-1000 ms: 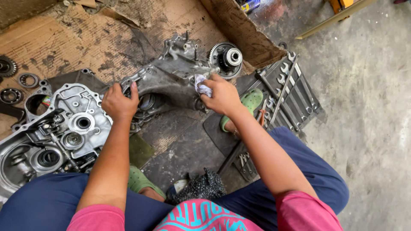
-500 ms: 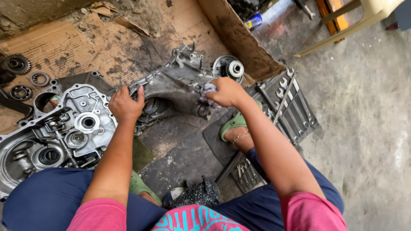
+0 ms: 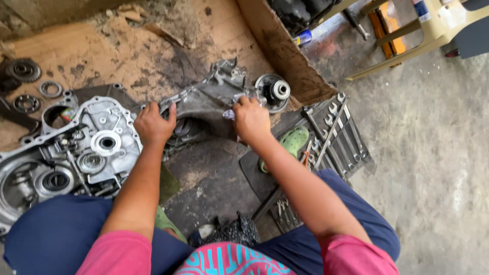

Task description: The person assembles internal gears and shafts into a disassembled engine casing, then wipes the exterior of the casing with a cloth. The person handles gears, shafts, and the engine casing by hand.

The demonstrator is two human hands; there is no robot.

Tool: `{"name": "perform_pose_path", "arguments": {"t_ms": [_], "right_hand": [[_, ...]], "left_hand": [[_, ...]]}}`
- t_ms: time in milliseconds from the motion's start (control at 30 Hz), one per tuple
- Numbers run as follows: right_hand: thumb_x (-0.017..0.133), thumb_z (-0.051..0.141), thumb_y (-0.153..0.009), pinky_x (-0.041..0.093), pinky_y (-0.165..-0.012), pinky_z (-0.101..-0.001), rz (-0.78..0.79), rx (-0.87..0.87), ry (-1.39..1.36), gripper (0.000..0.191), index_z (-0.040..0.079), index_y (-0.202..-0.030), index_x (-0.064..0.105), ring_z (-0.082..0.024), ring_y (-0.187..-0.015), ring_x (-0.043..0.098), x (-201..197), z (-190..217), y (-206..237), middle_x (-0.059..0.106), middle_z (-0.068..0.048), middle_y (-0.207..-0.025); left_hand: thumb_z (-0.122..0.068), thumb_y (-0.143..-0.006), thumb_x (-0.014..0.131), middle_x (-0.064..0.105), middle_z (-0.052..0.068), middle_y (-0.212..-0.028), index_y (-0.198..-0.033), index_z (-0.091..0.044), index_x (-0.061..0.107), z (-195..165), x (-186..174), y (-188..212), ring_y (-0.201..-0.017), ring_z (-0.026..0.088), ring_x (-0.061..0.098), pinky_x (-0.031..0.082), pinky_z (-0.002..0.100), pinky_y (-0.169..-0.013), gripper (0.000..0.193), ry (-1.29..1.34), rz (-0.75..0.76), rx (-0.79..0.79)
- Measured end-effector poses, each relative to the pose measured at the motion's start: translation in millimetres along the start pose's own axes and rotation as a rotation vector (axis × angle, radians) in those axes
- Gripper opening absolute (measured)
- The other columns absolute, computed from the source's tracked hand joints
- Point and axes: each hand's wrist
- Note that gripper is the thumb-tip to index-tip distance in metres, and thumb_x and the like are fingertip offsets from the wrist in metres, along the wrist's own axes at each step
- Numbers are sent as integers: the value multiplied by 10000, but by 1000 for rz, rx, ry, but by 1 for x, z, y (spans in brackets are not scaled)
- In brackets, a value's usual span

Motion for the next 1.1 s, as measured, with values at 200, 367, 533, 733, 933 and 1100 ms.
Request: {"name": "perform_pose_path", "arguments": {"t_ms": [200,367,533,733,933,1100], "right_hand": [[763,236,-741,543,-709,-490,29,-105,-263,260,91,-953,721,-379,-867,667,-44,-20,-7,650,-137,-938],[758,206,-761,505,-864,-522,-124,-108,-252,478,26,-1181,615,-452,-1017,578,-8,6,-30,612,-239,-1111],[717,229,-868,489,-949,-532,213,-70,-178,454,67,-1270,582,-458,-1160,546,60,7,-92,603,-232,-1236],[710,248,-845,472,-969,-550,195,-123,-252,496,54,-1275,556,-499,-1147,549,107,35,-158,603,-272,-1214],[698,272,-854,479,-969,-528,321,-113,-243,465,26,-1219,549,-482,-1156,577,79,7,-137,615,-286,-1238],[678,304,-896,486,-958,-524,406,-132,-234,506,8,-1272,511,-475,-1120,601,54,-21,-109,629,-297,-1195]], "left_hand": [[-556,-973,684,673,148,-792,-830,-63,630,0,2,-1,-755,372,668,519,493,-658,516,-7,11,-22],[-556,-975,684,678,141,-800,-821,-70,625,0,-1,-3,-769,364,673,524,485,-669,513,-8,5,-30],[-535,-977,695,683,139,-830,-847,-82,632,0,-4,-3,-782,364,675,529,483,-688,475,25,-12,-25],[-512,-950,703,660,141,-803,-822,-71,612,2,-6,-5,-772,369,667,526,487,-678,468,77,-10,-31],[-526,-943,693,657,135,-788,-828,-71,626,0,-11,-9,-761,366,664,521,490,-661,474,69,-1,-37],[-518,-956,688,669,143,-817,-887,-62,650,3,-12,-7,-759,356,667,522,472,-640,463,89,-17,-21]]}}
Point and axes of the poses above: each hand's wrist, its own y-axis away from the middle knuckle, its own x-axis out of the palm, z = x × y
